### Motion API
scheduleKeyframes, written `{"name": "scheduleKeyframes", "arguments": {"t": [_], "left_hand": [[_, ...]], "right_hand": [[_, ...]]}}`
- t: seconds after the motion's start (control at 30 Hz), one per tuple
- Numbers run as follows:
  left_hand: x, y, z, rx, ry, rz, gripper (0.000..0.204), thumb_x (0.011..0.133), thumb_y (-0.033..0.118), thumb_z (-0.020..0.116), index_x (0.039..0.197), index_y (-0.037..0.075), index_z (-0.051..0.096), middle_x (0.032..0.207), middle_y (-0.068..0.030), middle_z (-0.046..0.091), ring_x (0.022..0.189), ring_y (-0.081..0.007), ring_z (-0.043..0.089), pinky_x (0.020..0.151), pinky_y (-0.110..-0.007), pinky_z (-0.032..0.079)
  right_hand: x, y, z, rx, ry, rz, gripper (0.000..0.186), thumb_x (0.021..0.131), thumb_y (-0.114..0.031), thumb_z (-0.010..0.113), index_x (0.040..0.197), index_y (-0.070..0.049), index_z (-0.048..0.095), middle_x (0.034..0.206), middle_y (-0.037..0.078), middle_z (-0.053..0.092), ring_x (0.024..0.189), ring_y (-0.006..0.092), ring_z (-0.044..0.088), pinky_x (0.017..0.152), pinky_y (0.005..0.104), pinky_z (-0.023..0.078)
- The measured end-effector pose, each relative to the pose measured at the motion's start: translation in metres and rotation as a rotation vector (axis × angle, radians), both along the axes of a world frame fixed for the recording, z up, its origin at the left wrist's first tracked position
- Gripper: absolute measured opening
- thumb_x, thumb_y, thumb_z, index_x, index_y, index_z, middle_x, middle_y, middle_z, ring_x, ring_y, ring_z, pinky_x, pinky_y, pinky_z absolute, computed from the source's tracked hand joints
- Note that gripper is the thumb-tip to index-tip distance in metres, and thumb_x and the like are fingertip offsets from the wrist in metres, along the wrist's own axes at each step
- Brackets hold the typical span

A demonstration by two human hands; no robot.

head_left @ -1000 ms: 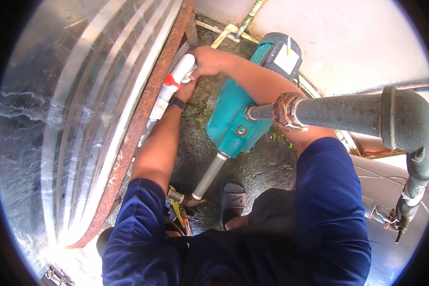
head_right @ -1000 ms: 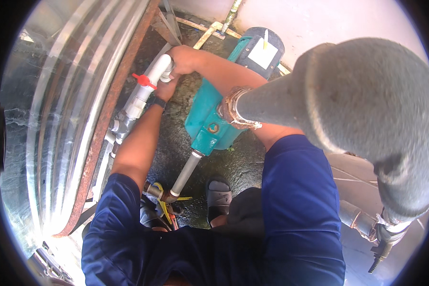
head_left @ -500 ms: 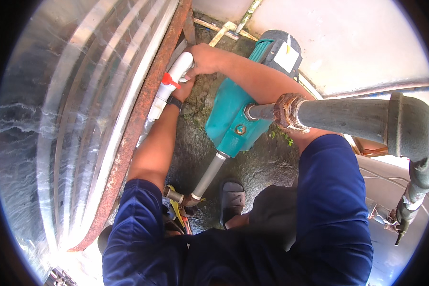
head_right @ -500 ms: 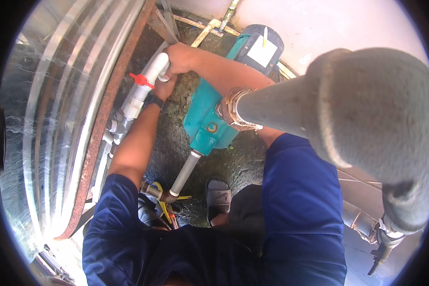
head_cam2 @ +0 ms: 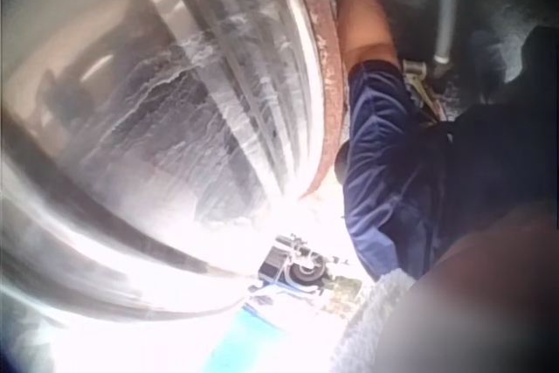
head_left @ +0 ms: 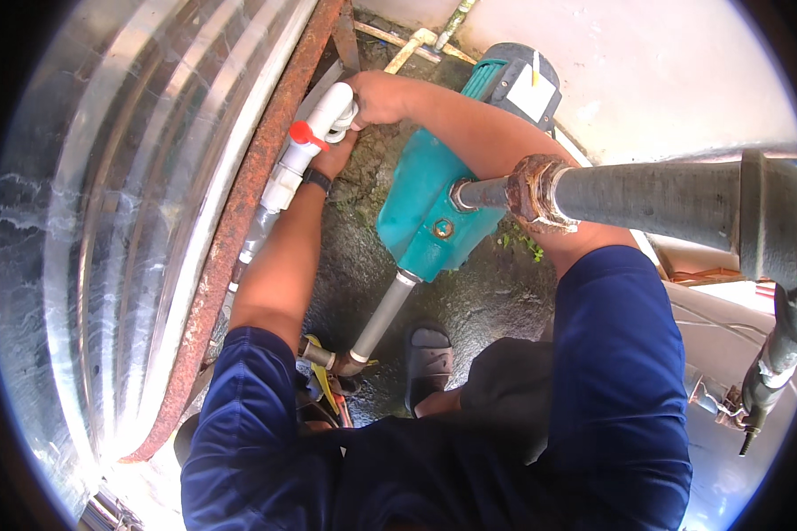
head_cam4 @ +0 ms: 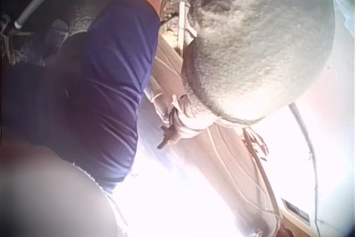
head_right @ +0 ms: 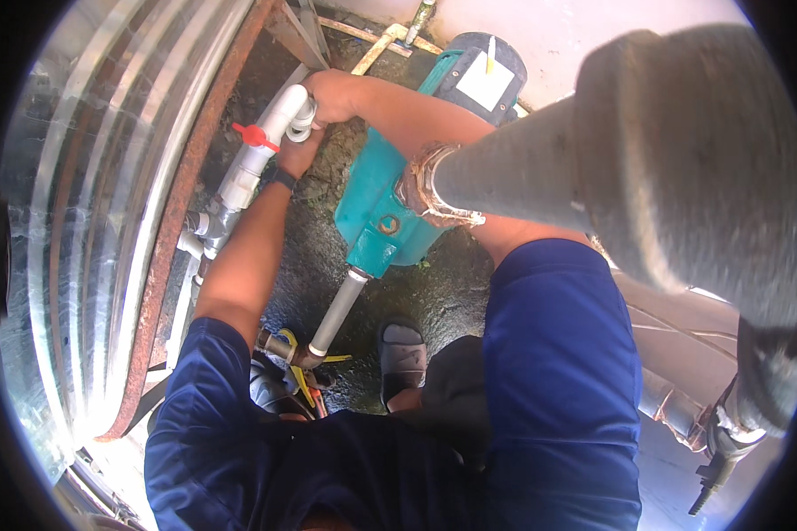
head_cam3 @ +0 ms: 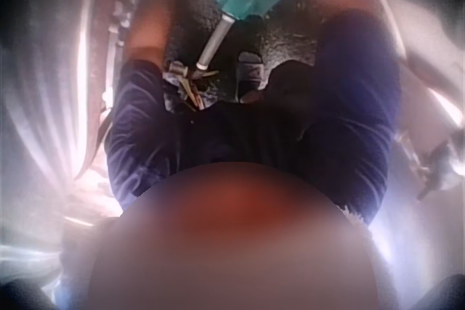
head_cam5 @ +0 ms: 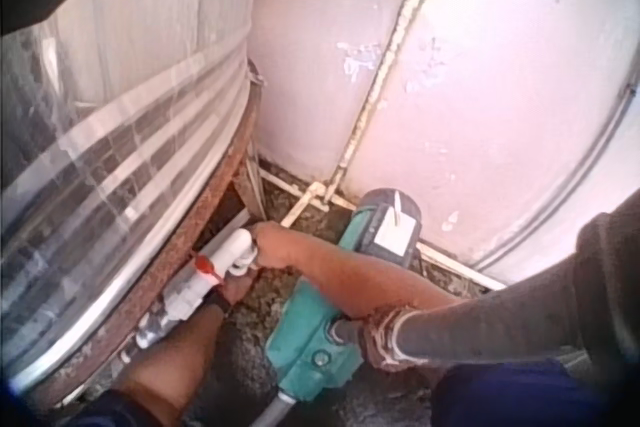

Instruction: The person is working on a plumbing system, using a wrench to tighten or loosen a valve on a pipe connected to a water tank. They adjust the valve multiple times and check the connections.

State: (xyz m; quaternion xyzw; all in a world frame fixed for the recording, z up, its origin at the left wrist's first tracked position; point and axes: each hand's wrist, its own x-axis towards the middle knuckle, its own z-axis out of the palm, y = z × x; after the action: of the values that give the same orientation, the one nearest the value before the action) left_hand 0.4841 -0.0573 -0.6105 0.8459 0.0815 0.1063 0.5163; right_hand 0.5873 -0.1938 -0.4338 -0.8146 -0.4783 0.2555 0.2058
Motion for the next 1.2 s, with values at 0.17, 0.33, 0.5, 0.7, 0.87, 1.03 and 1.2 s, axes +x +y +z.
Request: {"name": "scheduleKeyframes", "arguments": {"t": [0.17,0.33,0.5,0.7,0.87,1.03,1.2], "left_hand": [[0.0,0.001,-0.004,-0.041,-0.029,0.01,0.051,0.093,0.038,0.071,0.13,0.005,0.061,0.125,-0.0129,0.069,0.118,-0.027,0.064,0.098,-0.04,0.048],[-0.002,0.0,0.001,-0.069,-0.017,0.009,0.052,0.092,0.038,0.073,0.131,0.005,0.06,0.125,-0.0132,0.069,0.118,-0.0274,0.065,0.098,-0.041,0.048],[-0.003,-0.002,0.012,-0.049,-0.001,-0.014,0.055,0.09,0.038,0.074,0.131,0.005,0.06,0.125,-0.0133,0.069,0.117,-0.0281,0.065,0.099,-0.041,0.048],[-0.004,-0.003,0.018,0.003,0.056,0.014,0.052,0.09,0.037,0.073,0.129,0.005,0.061,0.124,-0.0135,0.069,0.117,-0.0276,0.065,0.098,-0.04,0.049],[-0.002,-0.003,0.014,0.024,0.025,0.0,0.051,0.091,0.038,0.071,0.129,0.006,0.062,0.124,-0.0138,0.069,0.117,-0.0281,0.065,0.098,-0.041,0.049],[-0.003,-0.002,0.009,0.006,0.029,0.013,0.052,0.092,0.039,0.071,0.131,0.006,0.061,0.124,-0.0143,0.069,0.118,-0.0298,0.065,0.098,-0.042,0.049],[-0.003,-0.003,0.009,-0.042,0.005,0.009,0.053,0.091,0.04,0.071,0.132,0.008,0.061,0.125,-0.0155,0.069,0.119,-0.0317,0.064,0.098,-0.044,0.049]], "right_hand": [[-0.002,0.002,0.001,-0.005,-0.016,-0.028,0.055,0.072,-0.018,0.086,0.121,-0.001,0.068,0.111,0.019,0.074,0.105,0.0345,0.07,0.093,0.0409,0.054],[-0.002,0.005,-0.003,-0.05,-0.061,0.022,0.052,0.074,-0.021,0.085,0.118,-0.001,0.069,0.111,0.021,0.073,0.106,0.0365,0.069,0.093,0.0418,0.054],[-0.004,0.006,0.001,-0.08,-0.061,0.023,0.048,0.076,-0.029,0.083,0.113,-0.001,0.072,0.11,0.024,0.072,0.106,0.0404,0.068,0.093,0.0442,0.054],[-0.004,0.008,0.003,-0.136,-0.097,0.055,0.048,0.076,-0.033,0.082,0.111,-0.001,0.073,0.109,0.025,0.072,0.106,0.0418,0.067,0.093,0.0448,0.054],[0.0,0.003,-0.004,-0.047,-0.045,0.039,0.051,0.076,-0.032,0.084,0.115,-0.002,0.072,0.11,0.023,0.072,0.106,0.0403,0.067,0.094,0.0434,0.053],[0.006,0.013,-0.006,-0.2,-0.121,0.112,0.055,0.075,-0.033,0.084,0.12,-0.005,0.07,0.113,0.021,0.072,0.108,0.0393,0.067,0.095,0.0428,0.053],[0.0,0.01,-0.007,-0.09,-0.151,0.117,0.054,0.073,-0.032,0.086,0.116,-0.004,0.07,0.11,0.022,0.072,0.106,0.0396,0.068,0.094,0.044,0.054]]}}
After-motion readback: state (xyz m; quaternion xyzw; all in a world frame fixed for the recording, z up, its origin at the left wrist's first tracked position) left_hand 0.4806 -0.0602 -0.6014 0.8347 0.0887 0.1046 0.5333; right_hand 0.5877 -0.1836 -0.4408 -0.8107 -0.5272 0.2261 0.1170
